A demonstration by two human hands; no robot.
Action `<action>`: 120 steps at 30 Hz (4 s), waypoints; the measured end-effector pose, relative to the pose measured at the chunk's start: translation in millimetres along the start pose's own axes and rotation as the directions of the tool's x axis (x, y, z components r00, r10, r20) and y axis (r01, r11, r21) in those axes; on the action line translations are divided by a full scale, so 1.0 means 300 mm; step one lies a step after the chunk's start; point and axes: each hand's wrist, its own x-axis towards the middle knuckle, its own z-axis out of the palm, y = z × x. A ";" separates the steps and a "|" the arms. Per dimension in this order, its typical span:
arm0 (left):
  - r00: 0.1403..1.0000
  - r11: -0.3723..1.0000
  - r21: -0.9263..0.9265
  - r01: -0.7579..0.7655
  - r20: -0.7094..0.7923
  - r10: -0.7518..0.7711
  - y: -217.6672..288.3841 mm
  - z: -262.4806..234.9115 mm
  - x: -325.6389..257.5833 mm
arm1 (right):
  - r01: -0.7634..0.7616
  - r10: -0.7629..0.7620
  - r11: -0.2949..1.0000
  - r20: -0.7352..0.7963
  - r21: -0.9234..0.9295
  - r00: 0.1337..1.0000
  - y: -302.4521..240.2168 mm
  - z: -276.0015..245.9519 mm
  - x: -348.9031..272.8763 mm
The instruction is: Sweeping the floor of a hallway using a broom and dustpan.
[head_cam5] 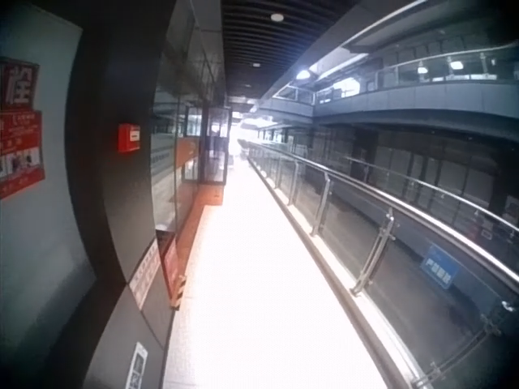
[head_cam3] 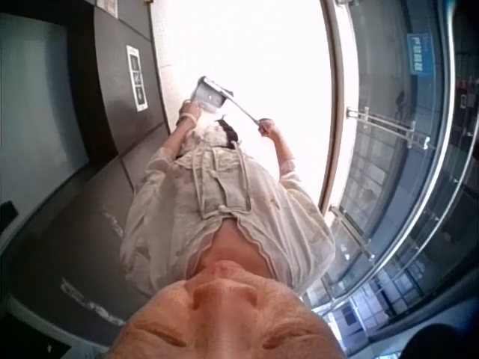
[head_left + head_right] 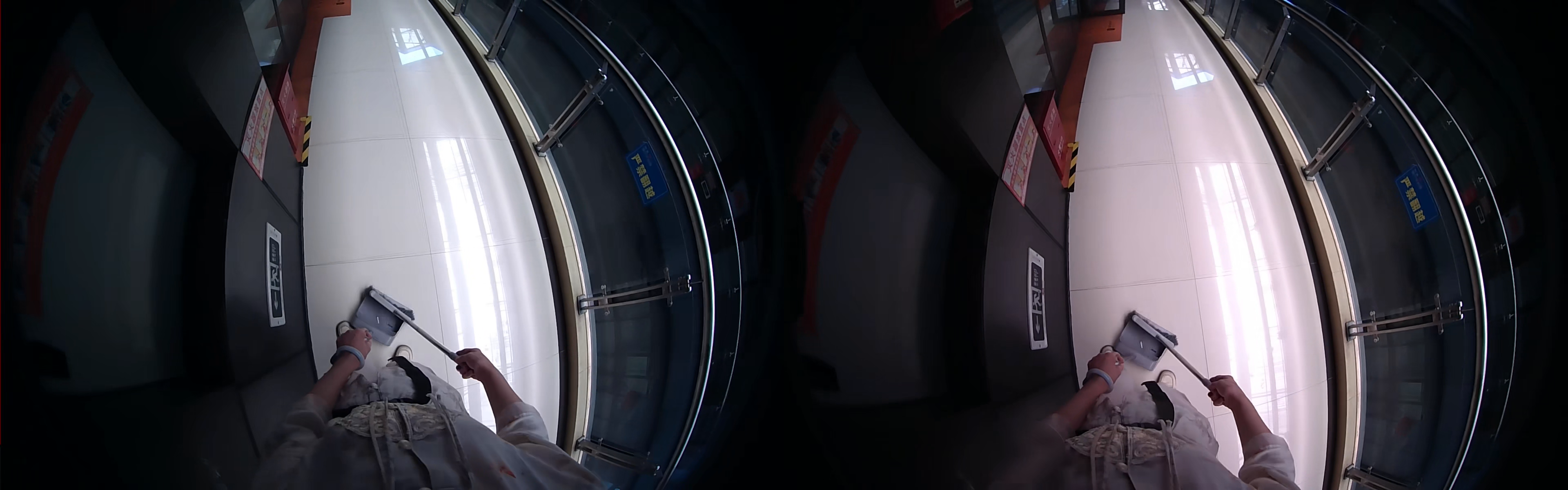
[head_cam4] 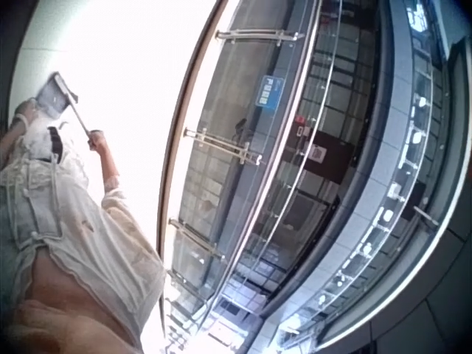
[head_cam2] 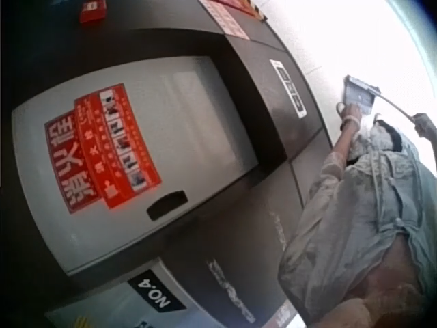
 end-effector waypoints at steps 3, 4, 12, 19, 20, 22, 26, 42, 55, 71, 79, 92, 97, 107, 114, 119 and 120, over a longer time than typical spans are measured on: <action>1.000 1.000 0.004 0.002 -0.022 -0.002 -0.066 -0.085 0.031 | 0.057 -0.058 0.998 -0.050 -0.017 0.997 -0.089 0.055 -0.119; 0.999 0.999 -0.023 0.031 -0.010 -0.031 -0.081 -0.118 0.045 | 0.077 -0.076 0.996 -0.015 0.041 0.997 -0.102 0.058 -0.100; 0.991 0.993 -0.075 0.088 -0.094 -0.095 -0.275 -0.222 0.139 | 0.299 -0.340 0.926 -0.165 -0.231 0.926 -0.342 0.382 0.222; 0.973 0.994 -0.077 0.077 -0.211 -0.092 -0.386 -0.308 0.236 | 0.247 -0.488 0.472 -0.018 -0.846 0.873 -0.167 0.573 0.449; 0.961 0.994 -0.100 0.041 -0.267 -0.067 -0.455 -0.316 0.224 | 0.261 -0.412 0.461 0.055 -0.848 0.909 -0.163 0.626 0.398; 0.962 0.989 -0.112 0.096 -0.247 -0.121 -0.504 -0.328 0.204 | 0.207 -0.262 0.608 0.053 -0.767 0.964 -0.217 0.659 0.239; 0.965 0.978 -0.116 0.173 -0.180 -0.192 -0.514 -0.373 0.220 | 0.085 -0.051 0.886 0.085 -0.457 0.995 -0.369 0.596 0.073; 0.964 0.966 -0.174 0.193 -0.152 -0.220 -0.503 -0.431 0.176 | 0.145 -0.169 0.586 0.055 -0.798 0.984 -0.365 0.887 0.274; 0.907 0.907 -0.310 0.285 -0.218 -0.360 -0.549 -0.410 0.159 | 0.246 -0.290 0.665 0.060 -0.705 0.955 -0.775 1.001 0.300; 0.895 0.881 -0.349 0.319 -0.194 -0.401 -0.424 -0.519 0.346 | 0.136 0.063 0.660 0.235 -0.739 0.970 -1.194 0.852 0.364; 0.865 0.870 -0.353 0.344 -0.240 -0.440 -0.222 -0.578 0.552 | 0.414 -0.415 0.363 0.253 -0.835 0.874 -1.468 0.863 0.619; 0.806 0.837 -0.329 0.438 -0.268 -0.527 -0.130 -0.581 0.761 | 0.167 0.144 0.698 0.365 -0.696 0.920 -1.583 0.652 0.583; 0.794 0.850 -0.262 0.457 -0.310 -0.522 -0.073 -0.717 0.829 | 0.167 0.051 0.789 0.334 -0.591 0.941 -1.654 0.560 0.569; 0.852 0.933 -0.218 0.285 -0.387 -0.351 -0.040 -0.872 1.156 | 0.374 -0.383 0.735 0.109 -0.566 0.917 -1.902 0.701 0.708; 0.899 0.943 -0.220 0.248 -0.311 -0.309 -0.009 -1.057 1.433 | 0.359 -0.410 0.725 0.050 -0.589 0.911 -2.193 0.796 0.797; 0.891 0.941 -0.216 0.260 -0.322 -0.320 -0.075 -1.110 1.576 | 0.305 -0.406 0.482 0.098 -0.822 0.908 -2.125 0.973 0.925; 0.901 0.947 -0.207 0.246 -0.312 -0.302 -0.045 -1.150 1.611 | 0.353 -0.485 0.288 0.182 -0.890 0.855 -2.070 0.937 0.995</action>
